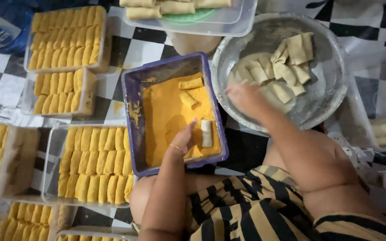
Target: Coating spring rolls in a liquid batter and then a yellow powder before placing them in trays.
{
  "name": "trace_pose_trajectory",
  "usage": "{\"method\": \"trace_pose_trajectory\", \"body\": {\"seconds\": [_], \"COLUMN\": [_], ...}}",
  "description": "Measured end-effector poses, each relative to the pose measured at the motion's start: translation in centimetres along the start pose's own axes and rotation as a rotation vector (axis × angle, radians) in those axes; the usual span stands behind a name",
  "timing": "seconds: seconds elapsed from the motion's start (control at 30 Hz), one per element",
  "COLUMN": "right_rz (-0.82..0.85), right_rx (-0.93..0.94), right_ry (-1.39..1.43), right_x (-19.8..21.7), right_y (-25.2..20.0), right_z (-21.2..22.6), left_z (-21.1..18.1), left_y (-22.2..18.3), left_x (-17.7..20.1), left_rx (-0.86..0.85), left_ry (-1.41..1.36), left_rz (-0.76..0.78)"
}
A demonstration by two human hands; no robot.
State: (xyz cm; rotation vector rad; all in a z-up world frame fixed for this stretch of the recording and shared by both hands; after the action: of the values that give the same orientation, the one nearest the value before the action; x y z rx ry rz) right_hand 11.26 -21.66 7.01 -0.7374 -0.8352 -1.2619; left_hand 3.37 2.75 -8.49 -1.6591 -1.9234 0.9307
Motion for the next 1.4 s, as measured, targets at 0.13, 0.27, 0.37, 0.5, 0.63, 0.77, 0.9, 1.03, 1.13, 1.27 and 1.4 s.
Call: {"method": "trace_pose_trajectory", "body": {"seconds": [0.13,0.27,0.37,0.5,0.63,0.77,0.9,1.03,1.13,1.27,1.4], "right_rz": [-0.015,0.130,0.191,0.185,0.158,0.147,0.114,-0.019,-0.049,0.332,0.410], "right_rx": [-0.431,-0.621,-0.593,-0.588,-0.623,-0.822,-0.905,-0.871,-0.455,-0.234,0.199], "right_ry": [-0.156,-0.298,-0.384,-0.330,-0.170,0.168,1.479,1.336,0.873,0.714,0.132], "right_x": [-4.5,-3.3,-3.6,-5.6,-2.9,0.6,-3.7,-0.9,1.6,3.3,-5.9], "right_y": [6.4,3.4,3.8,4.4,4.1,3.4,5.5,4.6,3.7,-1.3,-0.7], "right_z": [-22.9,-24.1,-22.8,-22.8,-21.2,-19.3,-22.2,-14.9,-9.0,3.8,4.5], "left_z": [-1.0,2.3,-2.4,-0.2,0.4,-6.4,-5.4,-1.1,-0.6,8.6,-2.7], "left_y": [-0.5,5.1,0.0,3.1,6.4,-5.5,-6.1,-0.6,4.3,13.5,-4.3], "left_x": [-3.1,-2.1,-2.8,-1.3,0.7,-2.6,-5.3,-3.8,1.3,8.6,-0.2], "left_rx": [-0.332,-0.501,-0.629,-0.519,-0.453,-0.147,-0.191,-0.188,-0.351,-0.403,0.064], "left_ry": [0.854,1.113,0.931,0.520,0.812,0.462,1.020,1.050,0.437,1.329,0.250], "left_rz": [0.207,0.047,-0.040,-0.084,-0.165,-0.036,0.281,0.358,0.000,-0.207,-0.097]}}
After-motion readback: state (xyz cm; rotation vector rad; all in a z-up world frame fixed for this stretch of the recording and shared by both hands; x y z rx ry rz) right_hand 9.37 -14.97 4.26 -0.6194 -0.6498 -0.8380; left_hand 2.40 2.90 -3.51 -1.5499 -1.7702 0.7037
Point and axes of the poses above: each hand's wrist, its own y-axis towards the middle knuckle, its own x-axis out of the back of the hand, z = x × y, the point moved 6 cm from there along y, towards the middle knuckle, and after that the axes turned 8 degrees about -x, right-handed, at the moved point
